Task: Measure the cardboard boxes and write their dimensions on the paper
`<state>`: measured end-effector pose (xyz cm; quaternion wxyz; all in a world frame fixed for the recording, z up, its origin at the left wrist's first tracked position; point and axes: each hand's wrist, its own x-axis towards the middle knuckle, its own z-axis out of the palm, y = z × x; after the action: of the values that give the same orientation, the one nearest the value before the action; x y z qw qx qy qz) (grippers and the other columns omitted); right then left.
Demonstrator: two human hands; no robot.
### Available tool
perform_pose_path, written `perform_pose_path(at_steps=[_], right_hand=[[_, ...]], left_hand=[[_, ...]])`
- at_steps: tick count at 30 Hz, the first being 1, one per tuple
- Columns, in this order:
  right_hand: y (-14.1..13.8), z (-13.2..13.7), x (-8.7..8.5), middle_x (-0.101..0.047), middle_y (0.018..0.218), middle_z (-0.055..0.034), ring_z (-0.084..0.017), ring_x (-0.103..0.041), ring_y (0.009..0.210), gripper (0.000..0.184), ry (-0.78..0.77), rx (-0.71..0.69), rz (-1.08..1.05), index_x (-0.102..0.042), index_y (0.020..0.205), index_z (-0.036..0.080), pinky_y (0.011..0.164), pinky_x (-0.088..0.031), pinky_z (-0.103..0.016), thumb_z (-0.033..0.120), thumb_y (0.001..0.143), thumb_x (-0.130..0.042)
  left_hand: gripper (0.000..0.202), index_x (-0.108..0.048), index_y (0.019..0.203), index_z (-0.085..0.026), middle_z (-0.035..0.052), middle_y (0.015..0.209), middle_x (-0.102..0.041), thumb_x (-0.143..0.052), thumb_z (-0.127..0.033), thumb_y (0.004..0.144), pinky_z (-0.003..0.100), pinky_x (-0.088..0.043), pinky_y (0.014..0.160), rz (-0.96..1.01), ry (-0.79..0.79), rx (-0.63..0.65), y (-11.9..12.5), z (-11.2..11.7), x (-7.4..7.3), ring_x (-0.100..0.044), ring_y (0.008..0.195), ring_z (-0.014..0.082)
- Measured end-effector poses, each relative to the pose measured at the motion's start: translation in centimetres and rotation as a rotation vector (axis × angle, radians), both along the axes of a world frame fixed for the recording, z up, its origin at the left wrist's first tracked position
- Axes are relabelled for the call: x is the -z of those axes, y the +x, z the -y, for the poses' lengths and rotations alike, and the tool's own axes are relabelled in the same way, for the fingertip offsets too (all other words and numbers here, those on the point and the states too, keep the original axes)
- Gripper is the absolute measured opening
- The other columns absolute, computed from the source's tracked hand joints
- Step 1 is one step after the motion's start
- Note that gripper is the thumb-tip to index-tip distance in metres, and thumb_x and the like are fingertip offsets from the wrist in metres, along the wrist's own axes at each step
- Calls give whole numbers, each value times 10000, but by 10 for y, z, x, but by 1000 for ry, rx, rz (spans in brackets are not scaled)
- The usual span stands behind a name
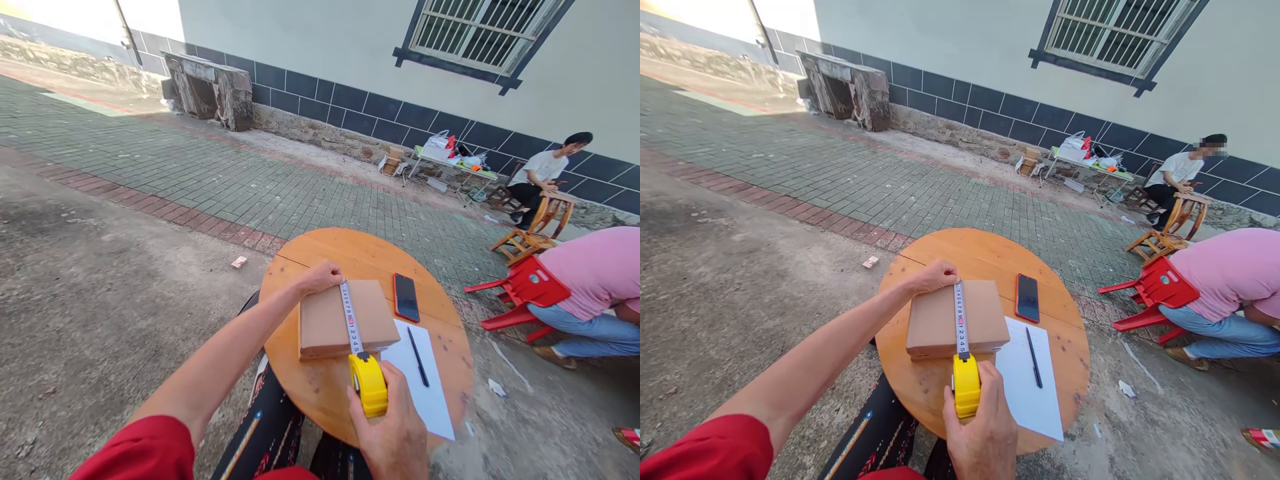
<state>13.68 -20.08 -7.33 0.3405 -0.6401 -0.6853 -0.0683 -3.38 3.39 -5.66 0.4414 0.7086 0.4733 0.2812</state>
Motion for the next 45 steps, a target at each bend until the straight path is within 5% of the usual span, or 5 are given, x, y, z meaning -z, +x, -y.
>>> perform_pose_path(at_steps=[9, 19, 25, 32, 45], right_hand=[[2, -7, -10, -679, 1039, -112, -226, -693, 906, 355, 39, -44, -61, -522, 1151, 180, 734, -580, -304, 432, 902, -540], [11, 17, -28, -670, 1105, -129, -243, -685, 999, 428, 179, -92, -169, -464, 1244, 179, 846, -583, -341, 258, 835, -560], [0, 20, -25, -685, 984, -95, -230, -698, 880, 449, 354, -147, -264, -450, 1230, 202, 747, -604, -328, 360, 816, -525], [20, 57, -30, -655, 1197, -138, -237, -655, 1113, 487, 137, -269, -189, -418, 1314, 178, 914, -570, -350, 186, 849, -565], [40, 22, 66, -584, 1314, -111, -264, -550, 1224, 633, -159, -367, -22, -567, 1292, 222, 1052, -481, -464, -34, 720, -477]], left_hand=[[247, -593, 674, -169, -46, 576, -483, -585, -415, 698, 226, -297, 486, -13, -15, -27, -2, 0, -5, -423, 530, 109], [359, -643, 707, -216, 15, 686, -647, -605, -572, 701, 282, -469, 648, 86, 11, -4, -2, 71, -68, -574, 690, 184], [441, -677, 715, -364, -30, 705, -718, -666, -759, 519, 418, -575, 626, 111, -96, -189, -6, 131, -35, -667, 725, 294], [329, -728, 841, -248, 39, 807, -730, -565, -534, 842, 290, -547, 686, 100, 78, -36, 9, 215, -26, -675, 761, 220], [410, -639, 1117, -162, 62, 911, -661, -592, -464, 844, 309, -532, 765, 201, 66, -488, -27, 249, 51, -637, 830, 191]])
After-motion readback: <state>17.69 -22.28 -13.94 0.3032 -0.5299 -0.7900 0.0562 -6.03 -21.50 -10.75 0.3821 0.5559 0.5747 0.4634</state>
